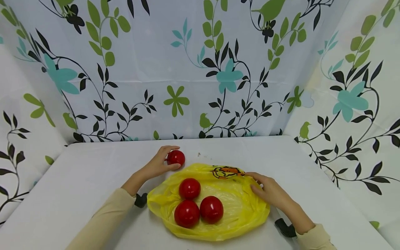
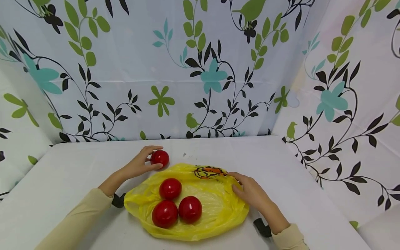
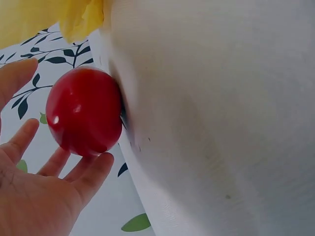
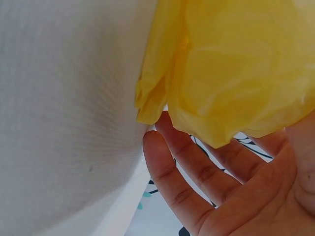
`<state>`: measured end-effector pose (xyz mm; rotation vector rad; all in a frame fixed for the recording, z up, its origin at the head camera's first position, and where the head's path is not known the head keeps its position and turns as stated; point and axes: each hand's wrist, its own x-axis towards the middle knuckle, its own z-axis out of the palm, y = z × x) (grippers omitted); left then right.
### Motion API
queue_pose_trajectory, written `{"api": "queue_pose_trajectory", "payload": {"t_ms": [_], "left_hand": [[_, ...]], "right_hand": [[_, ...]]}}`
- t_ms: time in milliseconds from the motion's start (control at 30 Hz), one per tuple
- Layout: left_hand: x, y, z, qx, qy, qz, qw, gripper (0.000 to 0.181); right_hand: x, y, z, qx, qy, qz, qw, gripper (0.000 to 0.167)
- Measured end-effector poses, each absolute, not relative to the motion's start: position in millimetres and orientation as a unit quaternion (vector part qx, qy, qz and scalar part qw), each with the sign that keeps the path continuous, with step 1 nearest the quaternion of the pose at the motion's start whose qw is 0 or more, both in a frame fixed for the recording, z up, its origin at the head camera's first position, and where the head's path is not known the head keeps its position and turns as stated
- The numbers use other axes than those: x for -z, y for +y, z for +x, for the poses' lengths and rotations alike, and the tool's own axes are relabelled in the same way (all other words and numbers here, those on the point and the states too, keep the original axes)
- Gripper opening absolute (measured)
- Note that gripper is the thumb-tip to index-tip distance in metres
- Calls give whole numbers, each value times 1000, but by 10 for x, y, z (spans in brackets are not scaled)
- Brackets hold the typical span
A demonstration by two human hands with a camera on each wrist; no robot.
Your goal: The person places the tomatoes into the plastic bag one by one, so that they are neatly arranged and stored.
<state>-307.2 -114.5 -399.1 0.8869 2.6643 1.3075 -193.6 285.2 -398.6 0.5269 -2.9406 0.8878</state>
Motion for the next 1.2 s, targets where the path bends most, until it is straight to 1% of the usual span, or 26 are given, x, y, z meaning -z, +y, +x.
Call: {"api": "queue_pose_trajectory", "payload": {"t_ms": [233,367,533,867,1200], "left_hand": [[4026,-1163,-3112,-408,873,264,48,76],[4037,-1178,-3136,-405,877,253,54,76],[4007,-1159,-3178,-403,881,244,47,71],[3992,-1146,-3205,-392,889,233,35,69],[4028,-1137,-3144,-368,899,237,16,69]], "right_hand": [[3979,2853,-1949,-281,-943,175,15,39],[3973,2849,-1943,-281,-943,176,14,38],[3965,2851,-1932,-283,-943,172,15,39],[3982,2870,-1929,-289,-943,165,15,39],[4033,2858,-1931,-290,-943,164,7,39]]}}
